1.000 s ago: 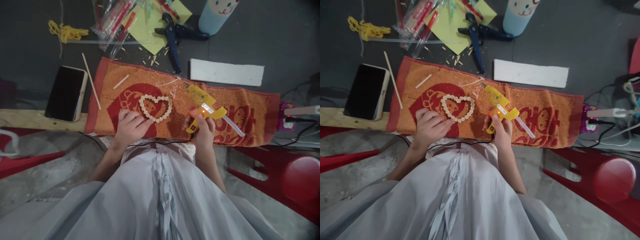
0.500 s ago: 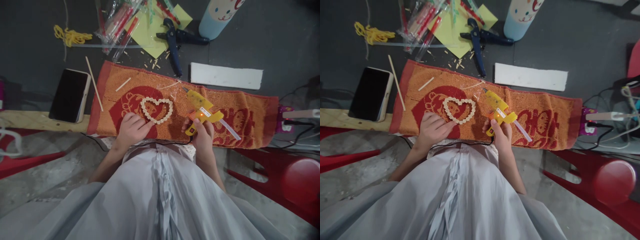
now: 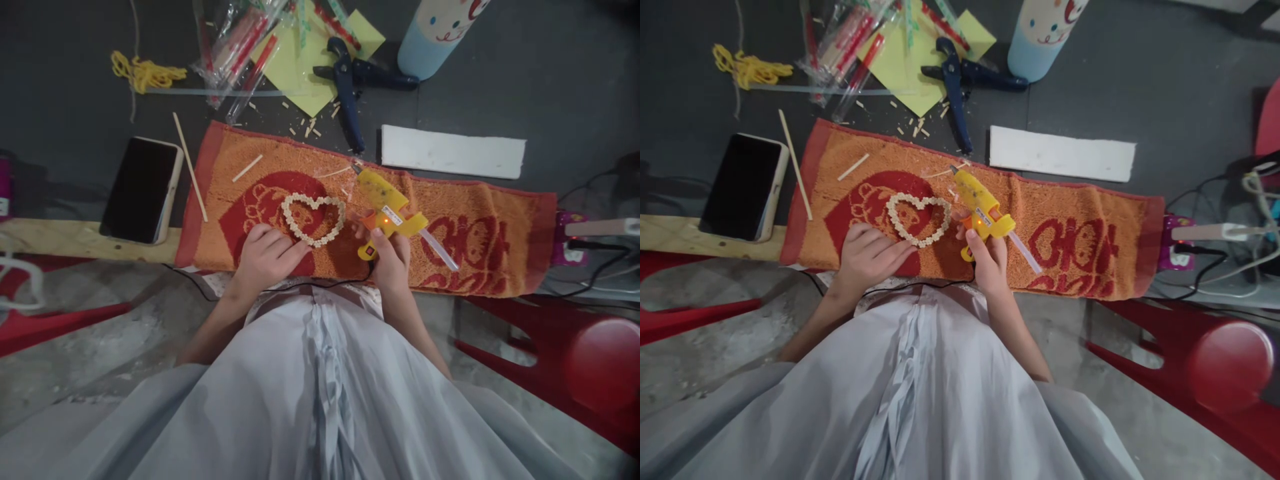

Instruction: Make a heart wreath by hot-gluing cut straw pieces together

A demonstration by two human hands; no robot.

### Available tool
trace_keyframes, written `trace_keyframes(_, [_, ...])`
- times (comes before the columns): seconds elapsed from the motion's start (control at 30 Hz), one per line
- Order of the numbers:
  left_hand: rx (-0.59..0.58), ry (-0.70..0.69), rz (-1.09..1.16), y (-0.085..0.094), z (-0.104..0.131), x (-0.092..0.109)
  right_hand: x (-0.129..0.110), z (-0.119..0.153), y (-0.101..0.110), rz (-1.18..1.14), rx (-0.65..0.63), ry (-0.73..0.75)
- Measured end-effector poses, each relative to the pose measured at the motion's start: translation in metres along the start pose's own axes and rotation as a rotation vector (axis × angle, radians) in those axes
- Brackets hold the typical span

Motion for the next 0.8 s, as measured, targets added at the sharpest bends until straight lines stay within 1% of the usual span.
trace_keyframes(0.2, [-0.008,0.007,-0.017,-0.003,0.0,-0.001,-0.006,-0.003,-0.007,-0.014,-0.03,0.03])
trace_keyframes(0.47, [0.006,0.011,-0.006,-0.002,-0.003,-0.001,0.003,-0.004,-0.007,-0.023,-0.039,-0.014])
trace_keyframes(0.6, [-0.014,0.047,0.022,-0.005,-0.001,-0.005,0.004,-0.004,-0.008,-0.019,-0.039,-0.035])
trace_keyframes(0.7, [-0.015,0.082,0.069,-0.006,0.001,-0.008,0.002,-0.004,-0.007,-0.004,-0.034,-0.031])
trace_keyframes(0.8, [-0.022,0.092,0.07,-0.007,0.001,-0.009,0.0,-0.003,-0.007,0.001,-0.03,-0.023])
Point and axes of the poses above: each hand's wrist, its own z-axis away from the middle knuckle, its own y-axis out of the back of the hand, x = y × z, the point moved 10 cm from there along -z, towards the middle knuckle, and after that the axes turned 15 degrees about z, right-handed, at the moved point
